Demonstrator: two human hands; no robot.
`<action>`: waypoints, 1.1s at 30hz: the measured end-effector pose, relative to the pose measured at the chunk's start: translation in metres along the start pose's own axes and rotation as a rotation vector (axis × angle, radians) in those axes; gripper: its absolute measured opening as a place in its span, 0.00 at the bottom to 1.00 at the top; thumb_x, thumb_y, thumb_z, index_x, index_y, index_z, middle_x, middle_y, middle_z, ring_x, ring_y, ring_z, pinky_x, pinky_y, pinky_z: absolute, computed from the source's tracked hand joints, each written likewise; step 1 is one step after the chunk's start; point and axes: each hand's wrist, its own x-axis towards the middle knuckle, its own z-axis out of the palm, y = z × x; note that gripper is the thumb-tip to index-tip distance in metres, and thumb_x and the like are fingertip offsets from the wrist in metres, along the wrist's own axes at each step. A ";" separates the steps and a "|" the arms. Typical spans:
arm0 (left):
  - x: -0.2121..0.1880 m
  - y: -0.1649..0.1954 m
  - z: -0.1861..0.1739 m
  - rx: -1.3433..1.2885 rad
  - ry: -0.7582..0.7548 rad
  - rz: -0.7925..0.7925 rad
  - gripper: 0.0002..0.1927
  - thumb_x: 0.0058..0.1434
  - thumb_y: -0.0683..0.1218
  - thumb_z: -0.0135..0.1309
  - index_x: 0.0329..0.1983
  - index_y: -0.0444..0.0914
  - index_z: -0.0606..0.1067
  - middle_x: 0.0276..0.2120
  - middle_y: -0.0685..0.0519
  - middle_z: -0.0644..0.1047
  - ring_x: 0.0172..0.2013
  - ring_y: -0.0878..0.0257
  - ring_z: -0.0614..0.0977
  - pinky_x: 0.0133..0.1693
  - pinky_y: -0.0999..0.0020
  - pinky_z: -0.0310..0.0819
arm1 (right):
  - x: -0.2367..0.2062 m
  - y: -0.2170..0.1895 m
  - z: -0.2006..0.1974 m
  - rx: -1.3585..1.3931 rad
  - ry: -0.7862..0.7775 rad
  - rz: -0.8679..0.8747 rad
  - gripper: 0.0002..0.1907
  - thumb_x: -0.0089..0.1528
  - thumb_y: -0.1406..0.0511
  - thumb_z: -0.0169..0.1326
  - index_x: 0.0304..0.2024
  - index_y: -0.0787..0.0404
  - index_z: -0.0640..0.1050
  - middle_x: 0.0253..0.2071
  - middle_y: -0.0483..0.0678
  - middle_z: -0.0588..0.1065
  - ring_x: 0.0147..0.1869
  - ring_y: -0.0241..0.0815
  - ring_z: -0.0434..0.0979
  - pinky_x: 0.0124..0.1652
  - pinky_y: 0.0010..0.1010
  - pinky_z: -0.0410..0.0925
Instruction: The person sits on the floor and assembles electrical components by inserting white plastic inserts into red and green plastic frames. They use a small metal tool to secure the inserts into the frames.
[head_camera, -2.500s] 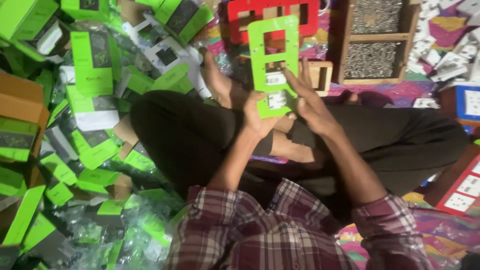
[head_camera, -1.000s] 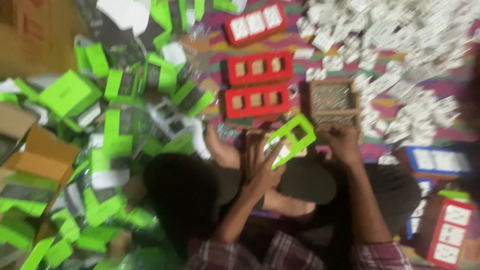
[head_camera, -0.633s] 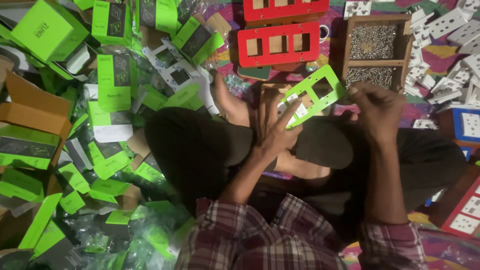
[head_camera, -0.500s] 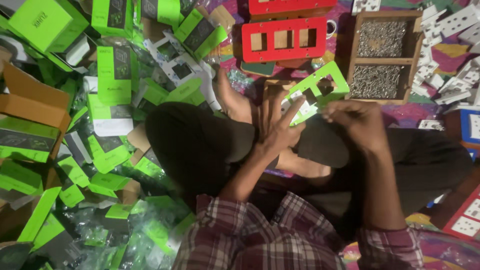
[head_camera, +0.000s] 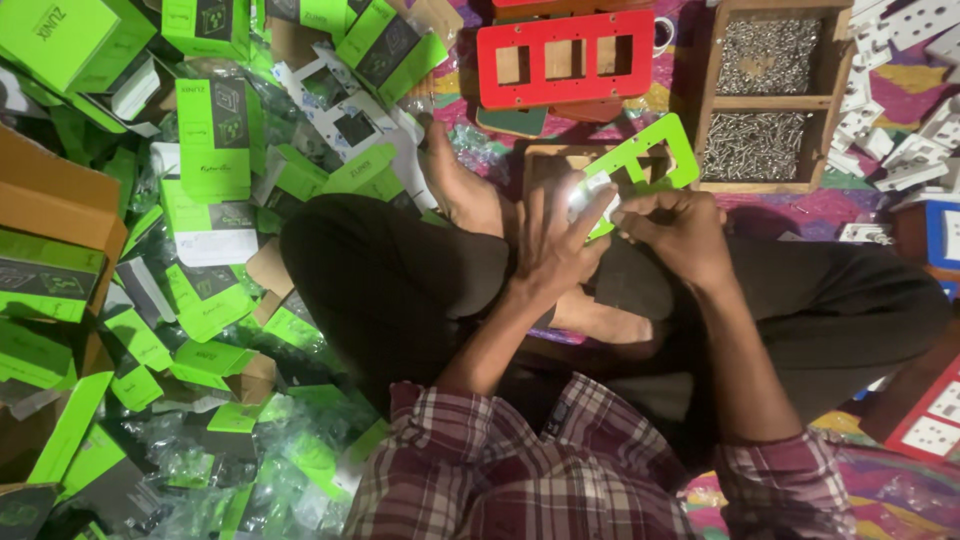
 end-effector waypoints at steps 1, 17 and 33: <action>0.000 0.000 0.001 0.015 0.004 0.016 0.35 0.50 0.47 0.68 0.64 0.51 0.73 0.63 0.49 0.66 0.58 0.41 0.69 0.52 0.41 0.66 | 0.000 0.000 0.000 -0.035 0.048 -0.013 0.10 0.59 0.69 0.67 0.40 0.67 0.80 0.33 0.44 0.80 0.34 0.29 0.76 0.35 0.22 0.70; 0.014 0.015 -0.013 -0.382 0.078 0.044 0.25 0.56 0.38 0.66 0.57 0.46 0.75 0.61 0.47 0.70 0.65 0.44 0.71 0.63 0.52 0.70 | 0.049 -0.013 -0.117 -0.232 0.455 -0.248 0.05 0.71 0.69 0.61 0.48 0.65 0.82 0.40 0.48 0.82 0.42 0.33 0.81 0.43 0.25 0.72; 0.011 0.015 0.017 -1.040 -0.242 -0.297 0.17 0.68 0.39 0.55 0.60 0.35 0.71 0.51 0.50 0.76 0.53 0.63 0.77 0.55 0.70 0.72 | 0.153 0.002 -0.177 -0.874 0.157 0.026 0.18 0.53 0.61 0.70 0.42 0.62 0.83 0.38 0.58 0.81 0.40 0.56 0.83 0.43 0.42 0.75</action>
